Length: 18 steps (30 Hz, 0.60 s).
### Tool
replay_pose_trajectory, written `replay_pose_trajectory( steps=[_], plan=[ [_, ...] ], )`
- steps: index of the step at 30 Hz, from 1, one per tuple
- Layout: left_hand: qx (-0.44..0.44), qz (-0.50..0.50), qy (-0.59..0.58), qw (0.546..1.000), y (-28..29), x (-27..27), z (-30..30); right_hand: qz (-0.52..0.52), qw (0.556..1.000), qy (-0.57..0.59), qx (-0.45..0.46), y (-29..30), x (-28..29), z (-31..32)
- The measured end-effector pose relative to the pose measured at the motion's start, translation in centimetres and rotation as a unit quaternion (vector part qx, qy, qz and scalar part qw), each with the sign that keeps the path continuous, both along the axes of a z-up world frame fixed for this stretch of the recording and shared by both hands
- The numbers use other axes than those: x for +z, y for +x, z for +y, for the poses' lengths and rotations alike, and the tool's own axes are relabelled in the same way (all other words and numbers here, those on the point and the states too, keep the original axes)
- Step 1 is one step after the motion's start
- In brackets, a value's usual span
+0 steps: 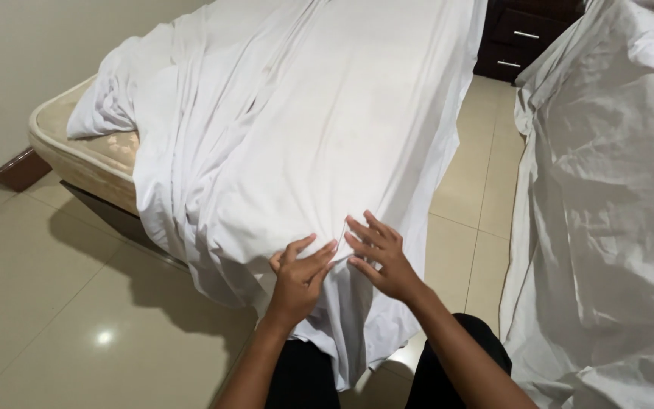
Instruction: The person spreads a white fitted sheet over a mattress, starting at one corner and working around the bed to tuck the elasticized edges under the mattress. They smooth the fabric by hand to remove wrinkles and ensure the sheet is properly fitted.
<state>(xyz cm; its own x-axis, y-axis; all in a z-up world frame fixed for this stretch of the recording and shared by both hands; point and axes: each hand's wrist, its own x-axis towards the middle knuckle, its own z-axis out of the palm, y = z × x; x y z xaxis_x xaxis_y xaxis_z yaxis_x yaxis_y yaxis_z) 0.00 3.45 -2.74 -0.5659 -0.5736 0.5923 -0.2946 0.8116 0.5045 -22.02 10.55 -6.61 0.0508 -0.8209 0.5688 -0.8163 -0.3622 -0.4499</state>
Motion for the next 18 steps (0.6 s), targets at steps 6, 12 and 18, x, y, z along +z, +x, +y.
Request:
replay_pose_trajectory(
  steps=[6,12,18],
  plan=[
    [-0.025,-0.014,0.055,0.998,0.2,0.4,1.5,0.001,0.995,-0.067,-0.070,2.3,1.0,1.9],
    [-0.042,-0.039,0.046,0.997,0.4,0.9,1.6,-0.029,0.991,-0.093,-0.087,2.7,0.8,3.7],
    [-0.037,-0.029,0.027,0.999,0.4,1.0,1.8,-0.068,0.992,-0.074,-0.070,2.6,1.5,3.6]
  ],
)
